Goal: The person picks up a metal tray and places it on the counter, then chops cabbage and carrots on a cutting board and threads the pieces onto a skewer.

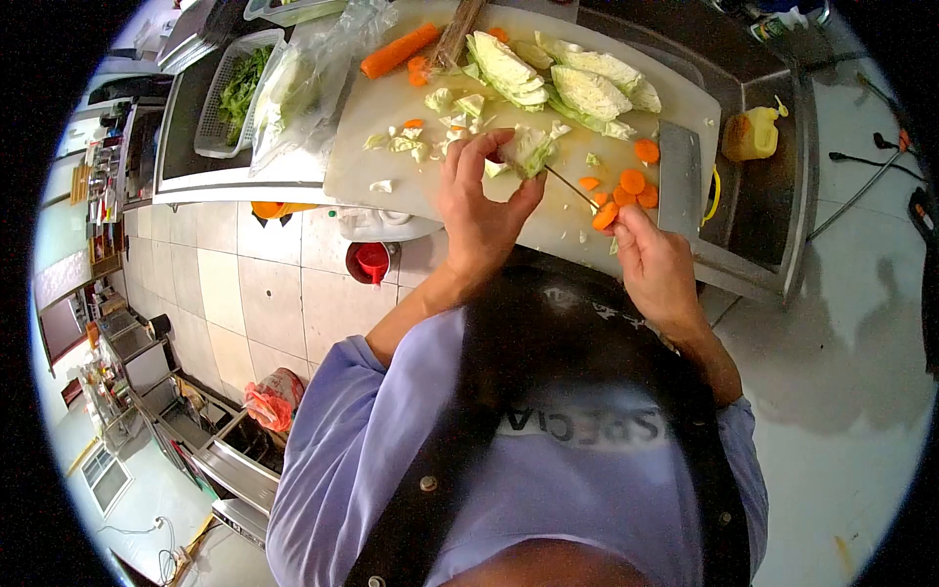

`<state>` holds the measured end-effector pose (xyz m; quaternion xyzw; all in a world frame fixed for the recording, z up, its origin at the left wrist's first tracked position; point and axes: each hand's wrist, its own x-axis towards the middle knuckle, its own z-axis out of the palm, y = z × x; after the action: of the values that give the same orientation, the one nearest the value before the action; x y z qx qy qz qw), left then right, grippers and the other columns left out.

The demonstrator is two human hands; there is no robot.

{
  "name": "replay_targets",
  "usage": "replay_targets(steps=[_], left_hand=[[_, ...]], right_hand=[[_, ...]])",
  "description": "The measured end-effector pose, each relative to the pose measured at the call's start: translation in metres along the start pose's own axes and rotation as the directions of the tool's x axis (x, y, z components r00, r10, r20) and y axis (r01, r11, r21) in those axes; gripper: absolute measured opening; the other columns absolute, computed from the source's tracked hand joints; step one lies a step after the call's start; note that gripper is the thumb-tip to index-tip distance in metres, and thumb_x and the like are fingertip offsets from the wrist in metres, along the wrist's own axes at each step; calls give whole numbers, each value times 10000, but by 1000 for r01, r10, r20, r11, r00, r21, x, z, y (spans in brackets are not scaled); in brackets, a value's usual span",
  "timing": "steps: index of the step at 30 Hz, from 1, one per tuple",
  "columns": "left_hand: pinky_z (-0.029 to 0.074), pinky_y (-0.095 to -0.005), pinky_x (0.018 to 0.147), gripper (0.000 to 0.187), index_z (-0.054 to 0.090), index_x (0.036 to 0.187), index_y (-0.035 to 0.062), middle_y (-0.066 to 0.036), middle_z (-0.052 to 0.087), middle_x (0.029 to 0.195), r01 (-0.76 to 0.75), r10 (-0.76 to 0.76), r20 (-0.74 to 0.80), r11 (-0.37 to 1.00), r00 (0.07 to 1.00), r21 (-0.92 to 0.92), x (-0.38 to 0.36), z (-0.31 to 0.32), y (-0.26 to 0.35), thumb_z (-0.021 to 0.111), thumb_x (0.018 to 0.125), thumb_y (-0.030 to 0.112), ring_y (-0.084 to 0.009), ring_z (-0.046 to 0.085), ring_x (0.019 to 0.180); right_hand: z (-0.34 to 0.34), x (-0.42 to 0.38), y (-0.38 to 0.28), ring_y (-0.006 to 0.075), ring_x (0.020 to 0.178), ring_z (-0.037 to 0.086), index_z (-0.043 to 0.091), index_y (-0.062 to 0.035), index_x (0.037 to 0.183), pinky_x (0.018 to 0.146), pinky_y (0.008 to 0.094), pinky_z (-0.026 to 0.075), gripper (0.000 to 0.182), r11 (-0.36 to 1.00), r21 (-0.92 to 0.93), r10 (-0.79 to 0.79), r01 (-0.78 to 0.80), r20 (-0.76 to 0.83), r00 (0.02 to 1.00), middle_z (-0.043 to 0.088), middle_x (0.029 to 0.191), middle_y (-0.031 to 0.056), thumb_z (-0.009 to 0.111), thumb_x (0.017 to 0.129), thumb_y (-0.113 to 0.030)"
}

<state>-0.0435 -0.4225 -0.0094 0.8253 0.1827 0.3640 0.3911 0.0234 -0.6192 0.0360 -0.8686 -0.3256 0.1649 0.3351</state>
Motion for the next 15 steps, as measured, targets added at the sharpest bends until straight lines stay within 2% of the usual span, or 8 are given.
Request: replay_targets(steps=[5,8,11,15], left_hand=[[465,-296,764,457,594,1054,30,-67,585,913,68,-68,9,996,998,49,-4,2,5,787,640,54,-177,569,829],[469,-301,760,458,597,1053,33,-68,583,913,62,-63,10,995,998,76,-5,2,2,789,637,54,-177,568,828],[474,-308,755,454,601,1052,40,-71,581,913,50,-50,-1,995,999,87,-6,1,1,784,636,50,-183,571,824],[476,-315,746,462,605,1048,47,-76,582,908,43,-44,5,991,999,125,-6,-1,3,782,621,53,-194,576,821]], right_hand=[[3,6,0,382,624,579,517,-33,921,517,405,419,104,998,-36,-50,48,-38,998,549,668,191,511,915,-136],[5,10,2,393,630,576,510,-39,913,516,435,410,91,991,-94,-103,98,-55,993,543,663,206,523,901,-128],[4,13,0,395,641,583,510,-49,916,519,449,414,91,990,-116,-78,75,-24,997,556,665,202,529,895,-135],[9,13,1,386,642,591,509,-47,919,519,436,429,89,973,-201,-126,112,-54,991,574,655,183,529,891,-129]])
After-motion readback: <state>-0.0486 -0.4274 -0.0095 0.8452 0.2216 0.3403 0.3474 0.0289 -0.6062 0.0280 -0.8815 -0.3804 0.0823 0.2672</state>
